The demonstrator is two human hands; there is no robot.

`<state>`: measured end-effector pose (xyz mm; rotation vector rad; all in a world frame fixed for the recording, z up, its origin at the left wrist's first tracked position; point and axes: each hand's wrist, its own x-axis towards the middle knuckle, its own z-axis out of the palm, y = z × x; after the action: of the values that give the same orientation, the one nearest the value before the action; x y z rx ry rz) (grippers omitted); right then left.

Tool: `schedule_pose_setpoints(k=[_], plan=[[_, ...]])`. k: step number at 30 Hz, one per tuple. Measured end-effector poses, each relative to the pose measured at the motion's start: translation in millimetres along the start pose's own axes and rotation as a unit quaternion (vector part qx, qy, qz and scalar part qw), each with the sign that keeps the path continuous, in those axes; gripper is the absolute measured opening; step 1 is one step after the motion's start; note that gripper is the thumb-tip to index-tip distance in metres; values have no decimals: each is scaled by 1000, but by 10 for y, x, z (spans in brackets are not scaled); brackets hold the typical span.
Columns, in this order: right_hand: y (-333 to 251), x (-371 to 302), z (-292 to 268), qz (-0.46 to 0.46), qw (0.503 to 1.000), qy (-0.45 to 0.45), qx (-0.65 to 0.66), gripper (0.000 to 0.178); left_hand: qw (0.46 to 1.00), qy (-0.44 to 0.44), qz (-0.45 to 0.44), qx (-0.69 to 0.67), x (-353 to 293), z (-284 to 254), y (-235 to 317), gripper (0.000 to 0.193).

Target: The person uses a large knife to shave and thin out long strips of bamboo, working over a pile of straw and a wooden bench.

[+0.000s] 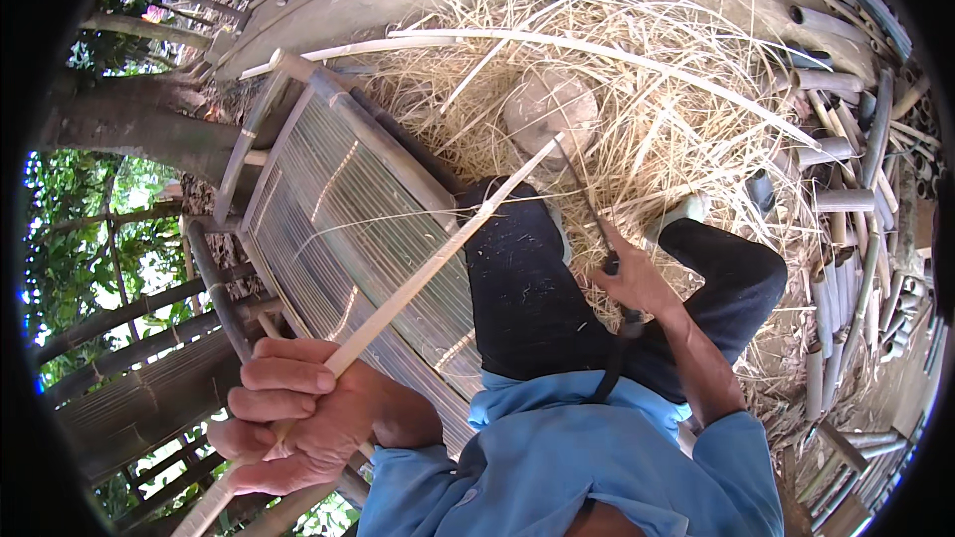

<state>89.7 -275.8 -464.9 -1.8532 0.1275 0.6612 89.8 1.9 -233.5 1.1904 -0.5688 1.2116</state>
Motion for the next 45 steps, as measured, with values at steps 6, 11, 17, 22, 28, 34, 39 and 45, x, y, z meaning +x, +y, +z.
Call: schedule_pose_setpoints(k=[6,11,17,22,28,34,39,45], plan=[[-559,-361,-155,-256,950,91,-158,69,997,25,19,65,-35,100,78,46],[-697,-280,-64,-245,921,230,-194,52,998,24,25,50,-102,189,92,43],[-1054,-399,257,-324,911,143,-211,45,992,51,54,105,-141,294,96,43],[-1046,-351,359,-339,899,141,-238,33,998,10,35,49,-142,332,117,43],[-984,-469,411,-369,886,59,-274,23,999,18,24,22,-174,311,149,43],[-1052,-552,311,-413,851,114,-302,25,995,36,43,81,-193,313,133,44],[-486,185,154,-189,908,108,-358,28,994,43,43,90,-206,490,118,44],[-792,-231,366,-454,857,93,-224,25,993,59,32,101,-192,209,149,46]])
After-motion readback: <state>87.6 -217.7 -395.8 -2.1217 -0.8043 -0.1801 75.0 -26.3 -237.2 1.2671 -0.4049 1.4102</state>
